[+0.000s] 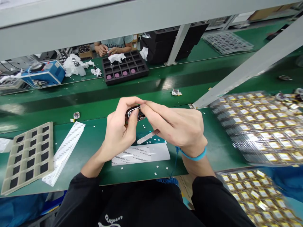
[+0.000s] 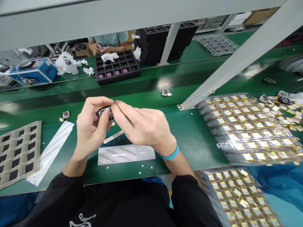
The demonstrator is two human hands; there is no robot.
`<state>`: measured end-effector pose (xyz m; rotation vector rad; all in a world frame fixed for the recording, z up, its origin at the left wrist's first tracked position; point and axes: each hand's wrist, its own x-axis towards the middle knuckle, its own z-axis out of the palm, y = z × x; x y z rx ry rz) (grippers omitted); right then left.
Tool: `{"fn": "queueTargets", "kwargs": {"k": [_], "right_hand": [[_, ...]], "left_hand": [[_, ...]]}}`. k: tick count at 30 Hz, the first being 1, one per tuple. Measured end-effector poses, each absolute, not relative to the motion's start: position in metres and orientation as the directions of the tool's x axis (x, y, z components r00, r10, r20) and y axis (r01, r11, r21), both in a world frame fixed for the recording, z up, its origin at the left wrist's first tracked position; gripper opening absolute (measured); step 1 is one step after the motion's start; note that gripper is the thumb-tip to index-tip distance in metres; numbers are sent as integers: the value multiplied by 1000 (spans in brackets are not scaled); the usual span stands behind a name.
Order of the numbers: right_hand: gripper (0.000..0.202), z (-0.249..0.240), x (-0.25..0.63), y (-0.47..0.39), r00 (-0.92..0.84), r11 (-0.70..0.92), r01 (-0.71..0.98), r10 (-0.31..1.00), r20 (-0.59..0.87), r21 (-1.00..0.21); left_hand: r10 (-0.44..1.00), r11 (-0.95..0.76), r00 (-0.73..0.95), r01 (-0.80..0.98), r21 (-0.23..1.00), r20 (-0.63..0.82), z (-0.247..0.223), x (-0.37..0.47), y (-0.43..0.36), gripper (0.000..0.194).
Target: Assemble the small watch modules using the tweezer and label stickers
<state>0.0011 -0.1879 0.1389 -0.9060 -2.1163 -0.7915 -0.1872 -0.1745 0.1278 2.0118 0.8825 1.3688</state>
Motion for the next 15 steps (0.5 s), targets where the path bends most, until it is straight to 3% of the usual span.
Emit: {"fn": "queueTargets", "kwargs": {"k": [6,15], "right_hand": [[31,136,2,-186,-454,605,785,416,788,133],[26,142,-5,-187,-409,581,806,404,818,116]], "left_hand": [[749,-663,234,286,692,620,127,-186,-174,13],[724,-689,301,320,650,620,134,-188,-177,22]]}}
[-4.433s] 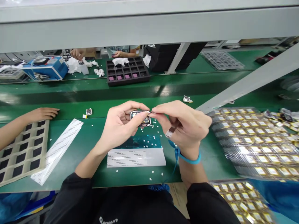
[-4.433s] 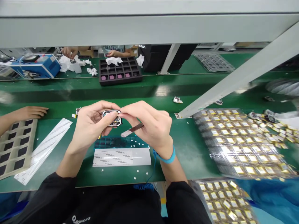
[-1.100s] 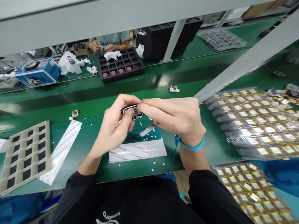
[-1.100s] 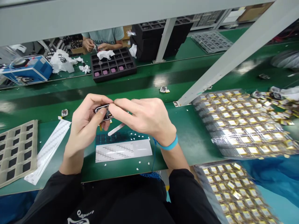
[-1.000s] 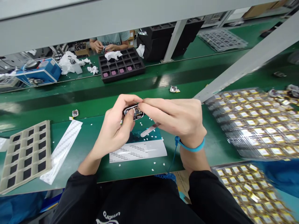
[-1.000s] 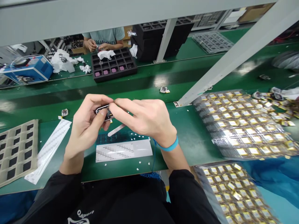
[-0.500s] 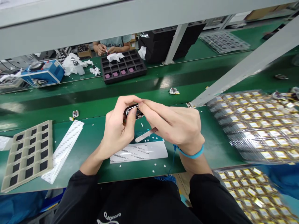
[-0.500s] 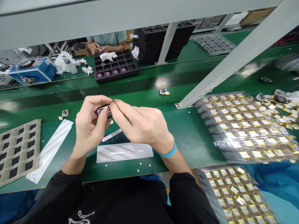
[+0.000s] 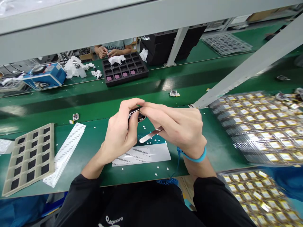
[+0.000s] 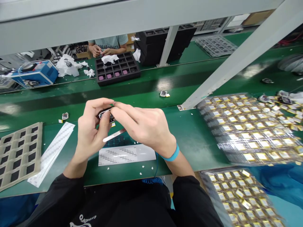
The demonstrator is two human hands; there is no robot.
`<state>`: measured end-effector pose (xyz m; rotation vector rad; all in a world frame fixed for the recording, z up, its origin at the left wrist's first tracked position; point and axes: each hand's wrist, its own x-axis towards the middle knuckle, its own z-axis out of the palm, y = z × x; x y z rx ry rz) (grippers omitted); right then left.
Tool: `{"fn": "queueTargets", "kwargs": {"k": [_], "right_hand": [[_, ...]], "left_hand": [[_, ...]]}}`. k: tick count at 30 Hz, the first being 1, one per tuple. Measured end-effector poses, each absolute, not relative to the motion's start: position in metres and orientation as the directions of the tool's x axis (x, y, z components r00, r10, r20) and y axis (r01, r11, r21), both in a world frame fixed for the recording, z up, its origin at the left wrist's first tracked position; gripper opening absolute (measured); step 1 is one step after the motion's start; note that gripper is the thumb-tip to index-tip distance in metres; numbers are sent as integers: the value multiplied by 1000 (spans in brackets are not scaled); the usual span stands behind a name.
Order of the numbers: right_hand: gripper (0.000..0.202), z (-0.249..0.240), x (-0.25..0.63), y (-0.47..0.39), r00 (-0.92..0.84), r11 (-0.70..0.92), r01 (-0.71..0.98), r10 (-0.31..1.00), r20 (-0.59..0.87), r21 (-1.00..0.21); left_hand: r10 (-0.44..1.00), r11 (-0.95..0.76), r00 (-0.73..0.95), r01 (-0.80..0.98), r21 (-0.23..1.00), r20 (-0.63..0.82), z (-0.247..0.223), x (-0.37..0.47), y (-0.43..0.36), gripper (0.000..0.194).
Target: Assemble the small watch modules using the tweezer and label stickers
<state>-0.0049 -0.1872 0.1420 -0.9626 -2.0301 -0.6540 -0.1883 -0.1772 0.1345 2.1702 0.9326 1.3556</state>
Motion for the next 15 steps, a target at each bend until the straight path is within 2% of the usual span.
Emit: {"fn": "queueTargets", "kwargs": {"k": [3,8,15], "right_hand": [[21,140,-3,-185,-401,575,809,385,831,123],[24,137,-1,-180,-409,587,799,366,836,134],[22,138,-1,-179,-391,691,717,283,876,96]], "left_hand": [[742,-666,321,254,702,588,134,-190,-174,26],[843,-511,234,62,857,485,136,-191,-167,10],[828,-541,203,46,840,523,139,-188,-173,10]]}}
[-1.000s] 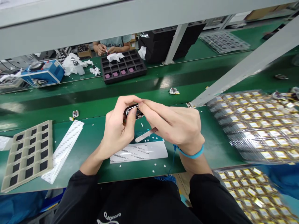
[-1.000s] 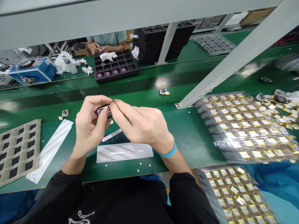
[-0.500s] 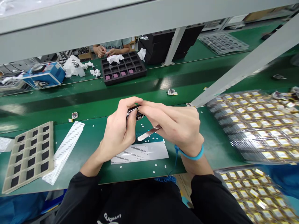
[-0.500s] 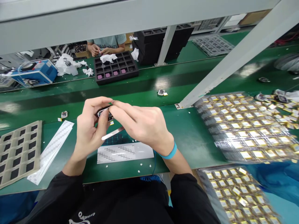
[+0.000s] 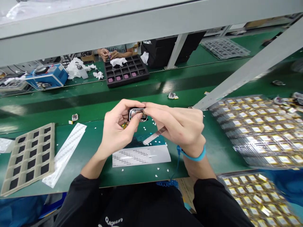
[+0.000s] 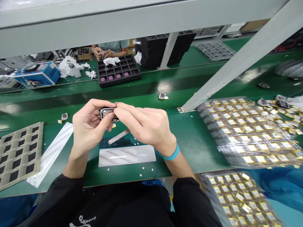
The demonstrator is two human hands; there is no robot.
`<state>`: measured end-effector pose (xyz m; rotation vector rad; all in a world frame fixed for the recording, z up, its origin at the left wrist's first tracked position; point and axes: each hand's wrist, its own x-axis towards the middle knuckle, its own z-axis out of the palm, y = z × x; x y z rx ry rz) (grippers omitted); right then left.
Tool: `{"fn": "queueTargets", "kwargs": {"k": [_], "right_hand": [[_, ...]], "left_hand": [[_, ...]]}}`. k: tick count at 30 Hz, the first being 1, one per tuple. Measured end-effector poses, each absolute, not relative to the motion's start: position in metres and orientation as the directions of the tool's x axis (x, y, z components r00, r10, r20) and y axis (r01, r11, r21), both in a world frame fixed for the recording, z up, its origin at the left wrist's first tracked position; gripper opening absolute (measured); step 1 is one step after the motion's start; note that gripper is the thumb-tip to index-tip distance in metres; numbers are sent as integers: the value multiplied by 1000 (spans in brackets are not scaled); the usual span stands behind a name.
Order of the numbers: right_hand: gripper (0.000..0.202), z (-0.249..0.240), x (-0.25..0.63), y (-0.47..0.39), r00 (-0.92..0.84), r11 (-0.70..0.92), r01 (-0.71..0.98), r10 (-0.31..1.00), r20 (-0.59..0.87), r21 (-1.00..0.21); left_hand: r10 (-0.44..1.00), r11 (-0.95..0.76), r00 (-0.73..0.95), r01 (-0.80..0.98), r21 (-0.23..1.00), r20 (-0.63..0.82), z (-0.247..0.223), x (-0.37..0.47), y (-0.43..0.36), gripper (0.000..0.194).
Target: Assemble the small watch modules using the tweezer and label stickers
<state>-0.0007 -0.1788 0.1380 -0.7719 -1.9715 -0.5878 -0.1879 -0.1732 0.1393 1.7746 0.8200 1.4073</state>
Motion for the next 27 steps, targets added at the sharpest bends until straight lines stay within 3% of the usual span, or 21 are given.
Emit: {"fn": "queueTargets", "kwargs": {"k": [6,11,13,17,19,23,27], "right_hand": [[23,131,-1,-177,-371,715,693,246,896,90],[34,127,-9,-177,-327,730,681,233,916,57],[28,130,-12,-180,-281,766,641,303,911,-57],[13,139,-18,-185,-49,735,504,549,834,-454],[11,141,-19,-186,-12,697,404,652,758,-593],[21,141,-16,-184,-99,602,275,794,600,-750],[29,145,-7,-180,-172,517,156,853,492,-842]], "left_hand": [[723,-690,130,177,702,678,133,-181,-177,8],[667,-737,30,170,654,744,131,-177,-176,9],[663,-742,5,136,657,748,131,-178,-177,9],[675,-738,23,57,673,738,132,-179,-179,8],[677,-736,38,45,675,735,131,-179,-180,9],[654,-757,77,69,650,753,129,-177,-182,10],[640,-768,112,108,631,760,128,-176,-184,10]]}}
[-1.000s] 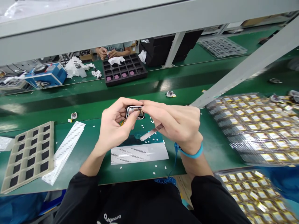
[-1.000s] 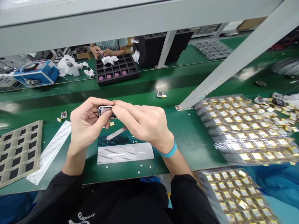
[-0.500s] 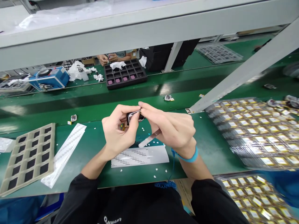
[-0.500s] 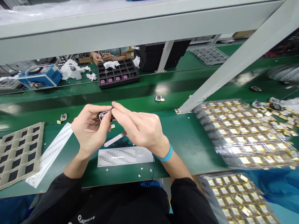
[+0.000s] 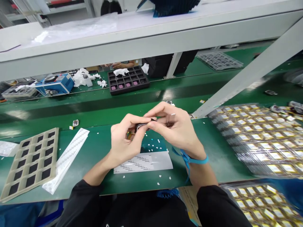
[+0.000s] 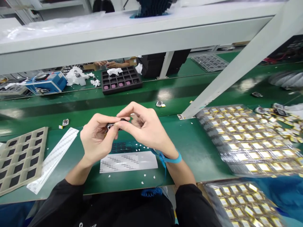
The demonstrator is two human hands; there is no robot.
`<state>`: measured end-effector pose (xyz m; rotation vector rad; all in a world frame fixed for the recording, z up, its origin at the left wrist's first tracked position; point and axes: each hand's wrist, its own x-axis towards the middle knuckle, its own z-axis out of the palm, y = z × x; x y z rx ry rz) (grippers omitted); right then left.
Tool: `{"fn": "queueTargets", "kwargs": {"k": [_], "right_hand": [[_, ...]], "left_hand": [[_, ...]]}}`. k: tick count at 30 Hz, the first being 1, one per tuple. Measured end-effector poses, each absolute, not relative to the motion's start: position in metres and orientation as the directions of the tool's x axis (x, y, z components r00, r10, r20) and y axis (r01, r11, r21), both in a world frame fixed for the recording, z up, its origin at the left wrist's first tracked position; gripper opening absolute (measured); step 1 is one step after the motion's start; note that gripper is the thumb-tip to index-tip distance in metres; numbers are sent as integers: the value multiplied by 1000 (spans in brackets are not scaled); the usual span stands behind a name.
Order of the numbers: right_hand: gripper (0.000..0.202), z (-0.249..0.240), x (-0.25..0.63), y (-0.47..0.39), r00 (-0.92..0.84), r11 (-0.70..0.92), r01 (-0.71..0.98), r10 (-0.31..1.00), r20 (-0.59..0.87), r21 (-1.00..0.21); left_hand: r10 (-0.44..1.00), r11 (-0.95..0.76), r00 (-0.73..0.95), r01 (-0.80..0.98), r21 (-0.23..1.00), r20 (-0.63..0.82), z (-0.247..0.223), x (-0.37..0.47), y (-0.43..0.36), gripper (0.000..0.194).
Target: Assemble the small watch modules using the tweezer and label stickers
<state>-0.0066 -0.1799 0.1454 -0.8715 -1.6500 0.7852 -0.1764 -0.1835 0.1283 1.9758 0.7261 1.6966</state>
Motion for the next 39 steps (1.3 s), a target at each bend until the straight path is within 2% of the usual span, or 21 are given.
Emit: {"fn": "queueTargets", "kwargs": {"k": [3,6,10,12,14,16,18,21,23,26,28,30,32,34,36,39], "right_hand": [[27,147,-3,-180,-176,510,111,855,489,-853],[27,144,-7,-181,-99,563,55,825,557,-824],[27,145,-13,-180,-117,607,32,791,600,-794],[26,150,-11,-183,-181,628,87,774,607,-774],[29,156,-6,-190,-247,678,184,733,634,-712],[48,159,2,-202,-246,733,262,680,691,-628],[64,158,12,-218,-208,777,315,616,759,-545],[67,144,32,-244,-178,756,446,599,780,-479],[62,126,46,-259,-91,620,548,711,697,-561],[64,88,60,-277,174,274,583,878,447,-765],[71,61,64,-289,321,64,484,915,246,-872],[74,37,62,-301,350,-66,270,936,34,-961],[65,18,57,-310,281,-112,37,955,-98,-993],[45,3,50,-314,239,-115,-67,962,-128,-991],[29,-8,42,-313,262,-123,-43,956,-130,-991],[26,-20,30,-305,323,-153,7,936,-142,-988]], "left_hand": [[573,-820,186,155,552,798,128,-178,-182,15],[485,-873,246,193,448,839,129,-181,-180,24],[523,-852,246,188,489,816,131,-187,-179,27],[514,-857,259,185,480,818,134,-188,-180,25],[448,-894,293,155,420,845,138,-189,-182,21],[384,-923,320,105,371,866,141,-191,-188,20],[411,-909,348,86,408,843,140,-195,-197,22],[513,-847,433,112,520,741,126,-204,-215,22],[552,-802,510,107,588,659,106,-211,-229,16],[671,-667,534,132,733,514,68,-215,-254,17],[755,-581,491,192,791,435,43,-211,-273,20],[818,-516,436,263,816,377,25,-201,-289,19],[856,-467,401,328,821,327,13,-190,-298,17],[847,-490,416,373,788,330,5,-182,-299,17],[808,-565,449,401,722,383,-1,-177,-297,18],[811,-569,450,456,684,374,-10,-176,-292,23]]}}
